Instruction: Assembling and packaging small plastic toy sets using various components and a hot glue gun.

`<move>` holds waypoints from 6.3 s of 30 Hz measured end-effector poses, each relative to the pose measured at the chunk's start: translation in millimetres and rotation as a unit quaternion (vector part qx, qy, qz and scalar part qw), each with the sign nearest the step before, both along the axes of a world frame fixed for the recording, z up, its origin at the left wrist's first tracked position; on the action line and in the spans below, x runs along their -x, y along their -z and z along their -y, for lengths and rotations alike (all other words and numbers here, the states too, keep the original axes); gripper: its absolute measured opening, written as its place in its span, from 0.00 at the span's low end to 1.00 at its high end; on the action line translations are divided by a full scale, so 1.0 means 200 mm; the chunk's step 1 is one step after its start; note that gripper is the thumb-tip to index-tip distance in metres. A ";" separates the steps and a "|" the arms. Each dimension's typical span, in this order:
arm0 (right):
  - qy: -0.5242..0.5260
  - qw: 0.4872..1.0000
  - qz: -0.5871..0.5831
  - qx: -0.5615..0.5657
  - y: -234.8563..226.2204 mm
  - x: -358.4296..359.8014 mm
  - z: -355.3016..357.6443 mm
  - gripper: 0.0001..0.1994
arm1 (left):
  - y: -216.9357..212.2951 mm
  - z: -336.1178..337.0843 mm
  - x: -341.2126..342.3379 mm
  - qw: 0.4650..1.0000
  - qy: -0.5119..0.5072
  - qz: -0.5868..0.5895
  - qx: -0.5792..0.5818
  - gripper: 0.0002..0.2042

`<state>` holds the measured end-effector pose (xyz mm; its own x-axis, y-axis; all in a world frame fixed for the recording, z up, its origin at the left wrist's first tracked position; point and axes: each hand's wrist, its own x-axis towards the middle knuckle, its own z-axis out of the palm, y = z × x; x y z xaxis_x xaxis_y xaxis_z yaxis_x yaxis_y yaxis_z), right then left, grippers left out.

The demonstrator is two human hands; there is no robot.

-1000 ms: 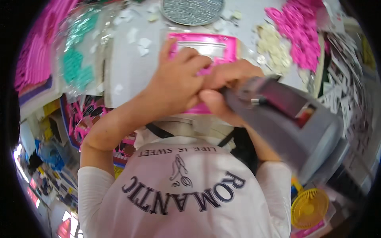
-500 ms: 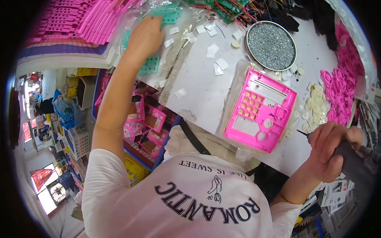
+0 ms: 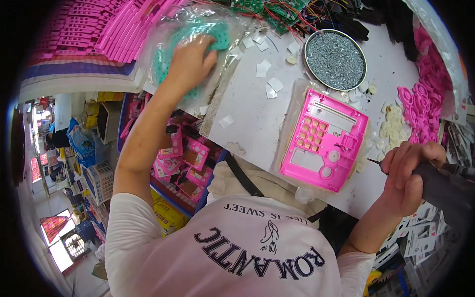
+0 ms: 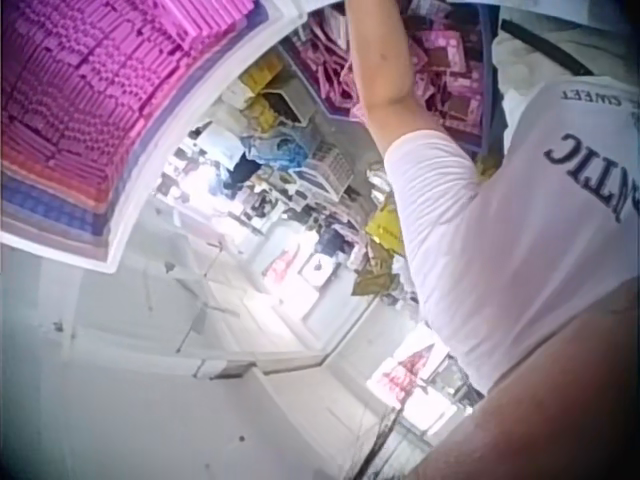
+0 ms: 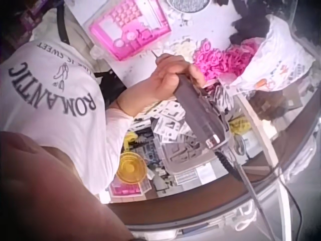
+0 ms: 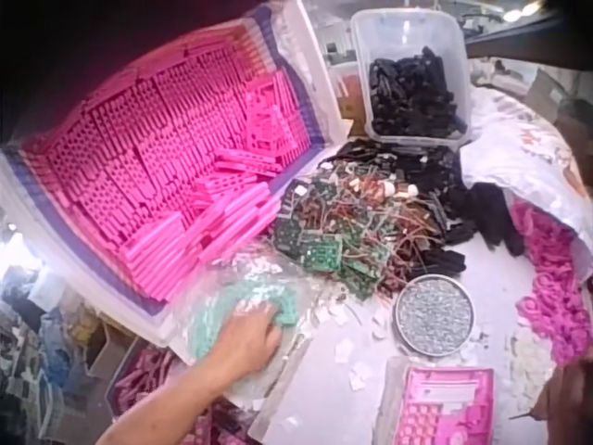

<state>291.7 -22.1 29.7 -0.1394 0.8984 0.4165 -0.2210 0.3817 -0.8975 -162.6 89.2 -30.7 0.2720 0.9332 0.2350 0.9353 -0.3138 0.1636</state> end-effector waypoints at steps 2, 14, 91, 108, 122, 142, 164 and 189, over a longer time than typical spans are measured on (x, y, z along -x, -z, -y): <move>0.008 1.000 0.005 0.005 0.01 -0.02 0.01 0.29 | -0.04 0.09 0.00 0.998 0.002 -0.007 -0.063 0.16; 0.423 0.865 0.135 -0.233 -0.23 0.08 0.00 0.28 | 0.11 0.09 0.94 0.903 -0.365 0.226 -0.007 0.19; -0.044 0.851 0.523 0.006 0.13 0.38 -0.13 0.09 | -0.10 0.52 -0.45 0.957 0.201 0.201 0.050 0.21; -0.104 0.733 0.668 -0.080 0.10 0.48 0.16 0.50 | -0.25 0.23 -0.44 0.950 0.245 0.191 0.007 0.14; -0.080 0.718 0.689 -0.065 0.13 0.52 0.21 0.50 | -0.53 -0.91 -0.29 0.991 -0.113 -0.033 -0.068 0.13; -0.040 0.831 0.544 -0.107 0.07 0.41 0.18 0.35 | -0.26 -0.90 -0.11 0.990 -0.115 0.006 0.083 0.17; -0.304 0.906 -0.267 0.124 0.08 0.55 -0.29 0.04 | -0.54 0.19 -0.45 0.725 0.105 0.677 0.071 0.11; -0.247 0.921 -0.043 0.298 0.08 0.39 -0.05 0.15 | -0.22 0.48 -0.57 0.494 0.050 0.751 0.435 0.22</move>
